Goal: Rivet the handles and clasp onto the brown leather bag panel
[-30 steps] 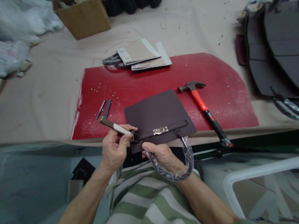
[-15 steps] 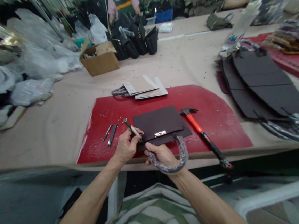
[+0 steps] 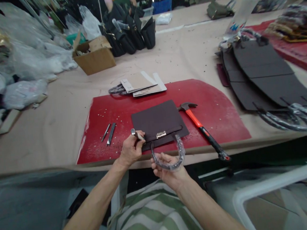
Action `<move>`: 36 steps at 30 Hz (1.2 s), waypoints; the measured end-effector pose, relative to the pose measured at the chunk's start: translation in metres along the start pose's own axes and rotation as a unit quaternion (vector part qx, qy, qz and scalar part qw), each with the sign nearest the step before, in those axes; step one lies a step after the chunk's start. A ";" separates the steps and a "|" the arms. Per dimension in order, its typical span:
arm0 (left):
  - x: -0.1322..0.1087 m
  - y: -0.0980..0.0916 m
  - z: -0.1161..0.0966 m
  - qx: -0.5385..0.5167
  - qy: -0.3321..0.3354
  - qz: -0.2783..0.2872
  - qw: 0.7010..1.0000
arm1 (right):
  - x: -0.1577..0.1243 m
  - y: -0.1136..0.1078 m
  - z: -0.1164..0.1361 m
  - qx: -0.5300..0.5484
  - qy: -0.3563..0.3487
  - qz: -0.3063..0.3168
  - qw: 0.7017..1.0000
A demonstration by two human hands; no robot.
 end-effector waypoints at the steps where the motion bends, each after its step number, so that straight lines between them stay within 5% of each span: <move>1: -0.001 0.000 -0.001 -0.003 0.001 -0.003 1.000 | -0.008 -0.009 -0.004 0.001 0.011 -0.039 0.999; 3: -0.002 0.000 -0.002 -0.006 0.004 -0.013 1.000 | -0.030 -0.026 -0.007 -0.019 0.058 -0.110 0.992; 5: -0.002 0.001 -0.002 -0.005 0.003 -0.018 1.000 | -0.052 -0.037 0.002 -0.134 0.100 -0.087 0.982; 8: -0.003 0.003 0.000 0.001 -0.009 -0.016 1.000 | -0.069 -0.047 0.050 -0.420 0.043 -0.038 0.906; 10: -0.003 0.004 0.002 0.008 -0.021 -0.010 1.000 | -0.070 -0.049 0.105 -0.616 -0.140 -0.133 0.764; 13: -0.003 0.005 0.003 0.022 -0.034 -0.005 0.999 | -0.061 -0.044 0.166 -0.778 -0.312 -0.273 0.472; 14: -0.002 0.005 0.002 0.025 -0.035 -0.004 0.999 | -0.054 -0.044 0.177 -0.802 -0.315 -0.292 0.415; 15: -0.002 0.005 0.001 0.026 -0.034 -0.004 0.999 | -0.047 -0.045 0.186 -0.813 -0.307 -0.300 0.394; 16: -0.001 0.004 -0.001 0.026 -0.033 -0.003 0.999 | -0.040 -0.046 0.192 -0.809 -0.295 -0.300 0.410; 17: -0.001 0.004 -0.002 0.024 -0.033 -0.003 0.999 | -0.034 -0.048 0.196 -0.784 -0.277 -0.293 0.473; 19: 0.000 0.004 -0.004 0.020 -0.036 -0.005 0.999 | -0.024 -0.051 0.196 -0.683 -0.215 -0.242 0.655; 21: 0.000 0.004 -0.005 0.015 -0.042 -0.010 0.999 | -0.019 -0.045 0.189 -0.577 -0.138 -0.162 0.788; 24: -0.001 0.005 -0.004 0.004 -0.048 -0.012 0.999 | -0.022 -0.023 0.179 -0.516 -0.102 -0.114 0.843; 27: -0.001 0.005 -0.004 -0.001 -0.049 -0.009 0.999 | -0.038 0.008 0.175 -0.446 -0.172 -0.123 0.870; 29: -0.001 0.005 -0.004 0.001 -0.049 -0.008 0.999 | -0.056 0.034 0.176 -0.458 -0.272 -0.127 0.837; 30: -0.001 0.005 -0.005 0.003 -0.050 -0.008 0.999 | -0.067 0.048 0.178 -0.499 -0.329 -0.127 0.792; 33: -0.001 0.005 -0.004 0.002 -0.049 -0.008 0.999 | -0.090 0.081 0.174 -0.648 -0.463 -0.115 0.594; 36: -0.002 0.008 0.000 -0.003 -0.048 -0.007 0.999 | -0.091 0.095 0.158 -0.775 -0.445 -0.031 0.448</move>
Point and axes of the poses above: each hand's wrist, its own x-axis towards the middle knuckle, its own y-axis out of the palm, z = x × y, the point moved 4 cm from there along x, towards the middle knuckle, and after that the axes turned 5 degrees about -y, right-handed, at the moved point
